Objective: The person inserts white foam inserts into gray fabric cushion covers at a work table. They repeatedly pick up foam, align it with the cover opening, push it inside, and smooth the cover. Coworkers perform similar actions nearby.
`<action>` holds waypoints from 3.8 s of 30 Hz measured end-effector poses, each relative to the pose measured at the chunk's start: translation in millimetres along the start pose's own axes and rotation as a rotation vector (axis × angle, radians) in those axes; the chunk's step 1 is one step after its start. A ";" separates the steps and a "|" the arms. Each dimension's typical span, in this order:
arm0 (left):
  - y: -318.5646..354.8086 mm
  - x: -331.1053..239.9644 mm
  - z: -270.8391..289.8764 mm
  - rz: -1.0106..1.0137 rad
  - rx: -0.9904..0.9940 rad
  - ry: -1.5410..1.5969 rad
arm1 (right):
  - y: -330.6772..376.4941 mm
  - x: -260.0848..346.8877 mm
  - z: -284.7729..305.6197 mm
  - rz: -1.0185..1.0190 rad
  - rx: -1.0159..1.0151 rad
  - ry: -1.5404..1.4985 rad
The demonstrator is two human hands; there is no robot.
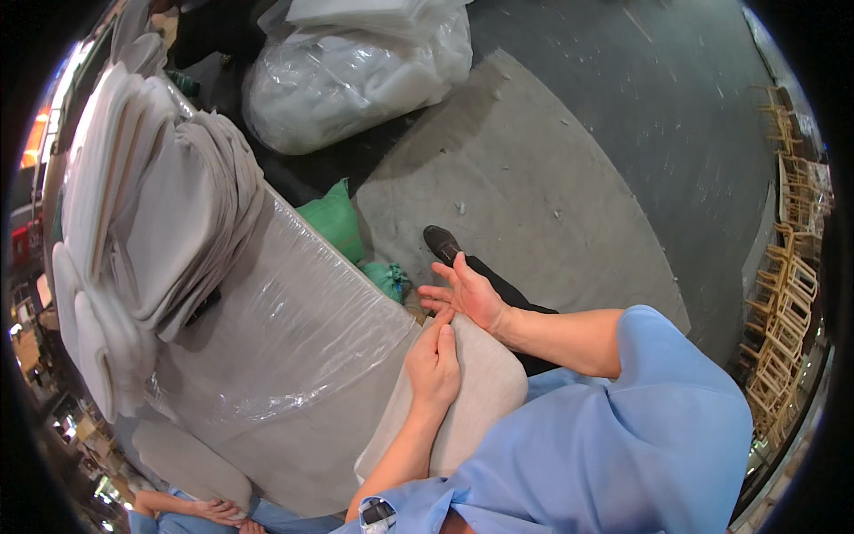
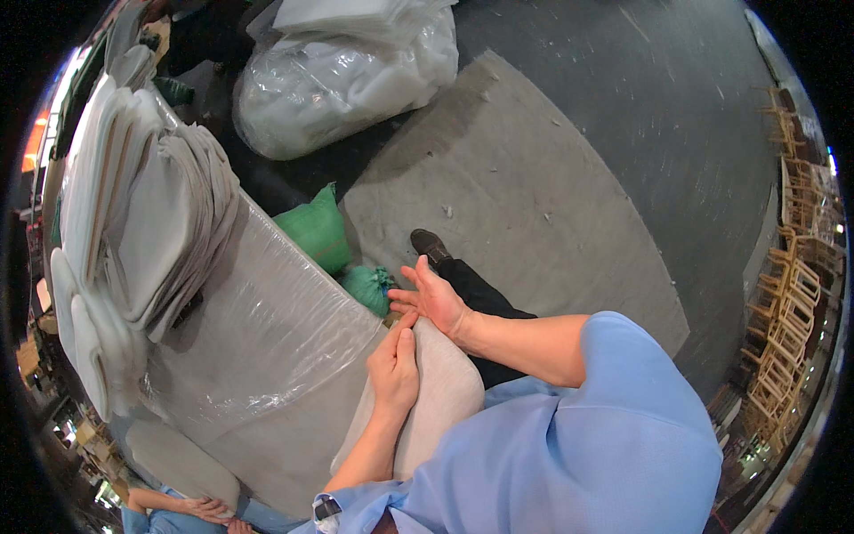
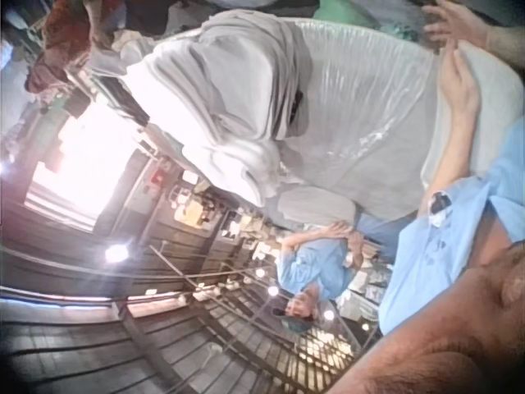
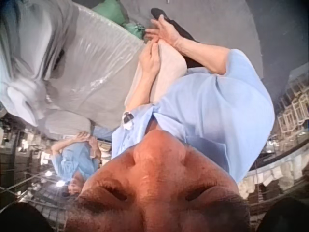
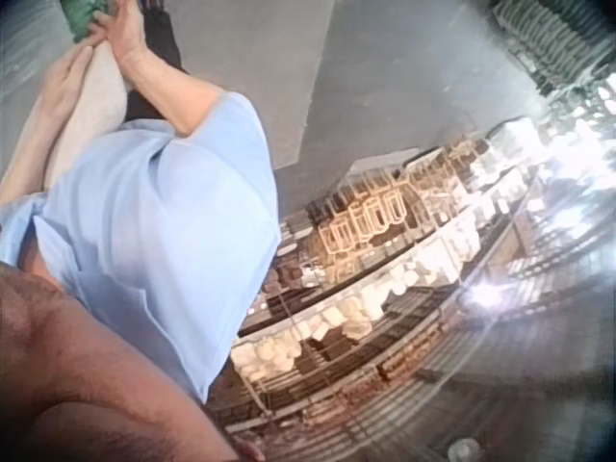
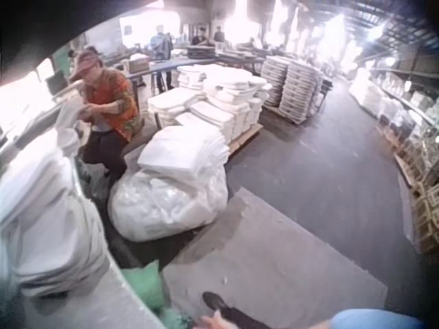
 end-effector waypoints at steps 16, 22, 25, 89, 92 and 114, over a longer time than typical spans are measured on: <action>2.7 -16.7 13.1 -0.226 -0.113 -0.092 | -3.1 11.4 -4.3 0.000 0.000 0.253; 4.2 -23.9 12.6 -0.275 -0.104 -0.071 | 0.3 23.3 -19.7 0.006 0.000 0.280; 2.5 -14.2 11.5 -0.240 -0.114 -0.012 | -5.5 16.0 -25.6 -0.108 0.013 0.313; 46.3 13.8 48.0 -0.218 0.007 -0.053 | 4.3 82.1 58.0 -0.117 -0.191 0.619; 48.9 18.8 47.5 -0.207 0.004 -0.070 | 20.2 86.8 70.3 -0.085 -0.215 0.650; 47.5 17.1 50.4 -0.216 -0.037 -0.025 | 18.3 21.7 7.6 -0.355 0.312 0.435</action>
Point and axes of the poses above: each hand's wrist, its own y-axis away from the middle knuckle, its own z-axis out of the back of the hand, x = y × z, the point moved 9 cm from there along -y, towards the middle knuckle, and after that the axes turned 9 degrees about x, right-handed, at the moved point
